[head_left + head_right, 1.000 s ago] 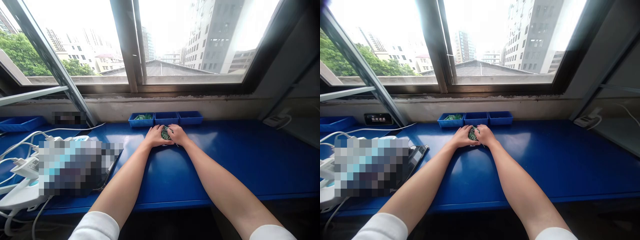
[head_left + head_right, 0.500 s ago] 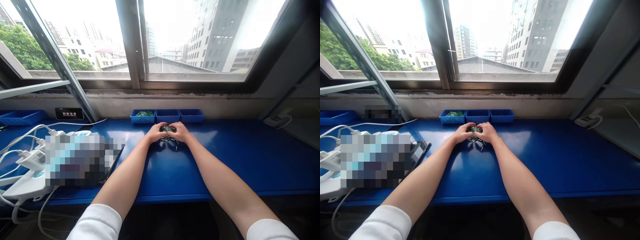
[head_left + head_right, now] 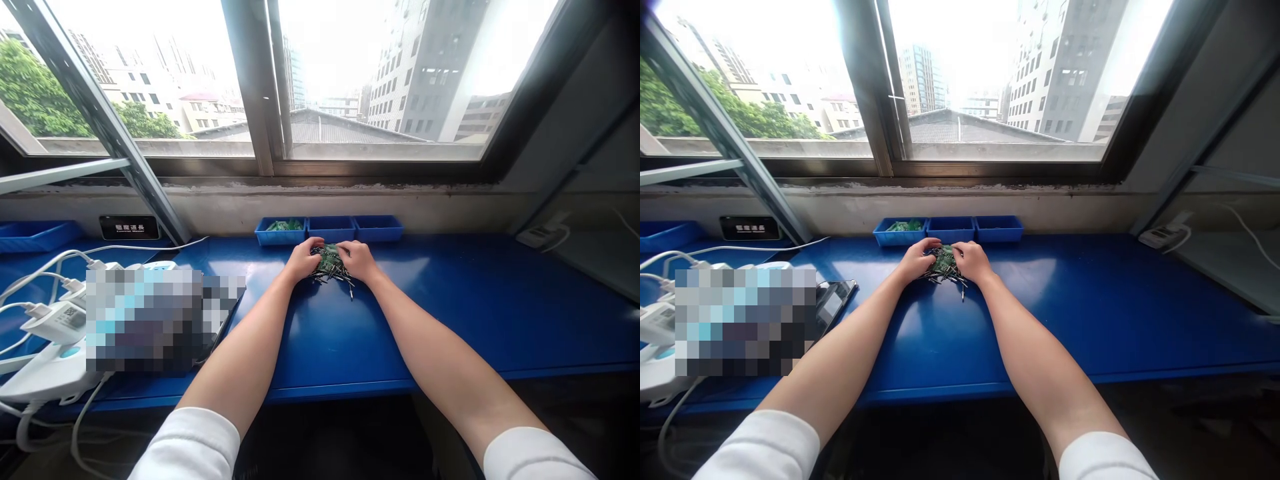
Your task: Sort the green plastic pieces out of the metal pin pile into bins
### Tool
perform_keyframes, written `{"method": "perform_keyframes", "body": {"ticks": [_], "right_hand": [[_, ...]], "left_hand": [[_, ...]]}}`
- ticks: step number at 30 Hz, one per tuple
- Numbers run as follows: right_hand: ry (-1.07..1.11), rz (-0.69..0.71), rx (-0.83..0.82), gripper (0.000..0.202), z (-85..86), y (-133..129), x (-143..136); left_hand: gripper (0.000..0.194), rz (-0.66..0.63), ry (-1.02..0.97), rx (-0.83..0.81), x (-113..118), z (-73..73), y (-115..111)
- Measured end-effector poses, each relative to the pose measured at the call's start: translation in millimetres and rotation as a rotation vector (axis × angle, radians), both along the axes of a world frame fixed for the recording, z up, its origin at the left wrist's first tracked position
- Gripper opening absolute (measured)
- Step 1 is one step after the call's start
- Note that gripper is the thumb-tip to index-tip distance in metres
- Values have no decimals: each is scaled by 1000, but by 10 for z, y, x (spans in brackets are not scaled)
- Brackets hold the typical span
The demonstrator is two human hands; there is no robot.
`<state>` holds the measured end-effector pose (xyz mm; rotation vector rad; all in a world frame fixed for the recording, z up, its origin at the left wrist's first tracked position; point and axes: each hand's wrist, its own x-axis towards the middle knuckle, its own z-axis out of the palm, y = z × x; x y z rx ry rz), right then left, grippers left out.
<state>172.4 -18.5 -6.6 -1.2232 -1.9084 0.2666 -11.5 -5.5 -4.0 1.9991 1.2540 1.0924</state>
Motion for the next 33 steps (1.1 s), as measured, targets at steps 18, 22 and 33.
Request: {"method": "perform_keyframes", "body": {"ticks": [18, 22, 33], "right_hand": [[791, 241, -278, 27, 18, 58, -33], [721, 126, -219, 38, 10, 83, -43], [580, -55, -69, 49, -5, 104, -54]], "left_hand": [[13, 89, -83, 422, 91, 69, -56], [31, 111, -131, 336, 144, 81, -80], [21, 182, -12, 492, 191, 85, 7]]}}
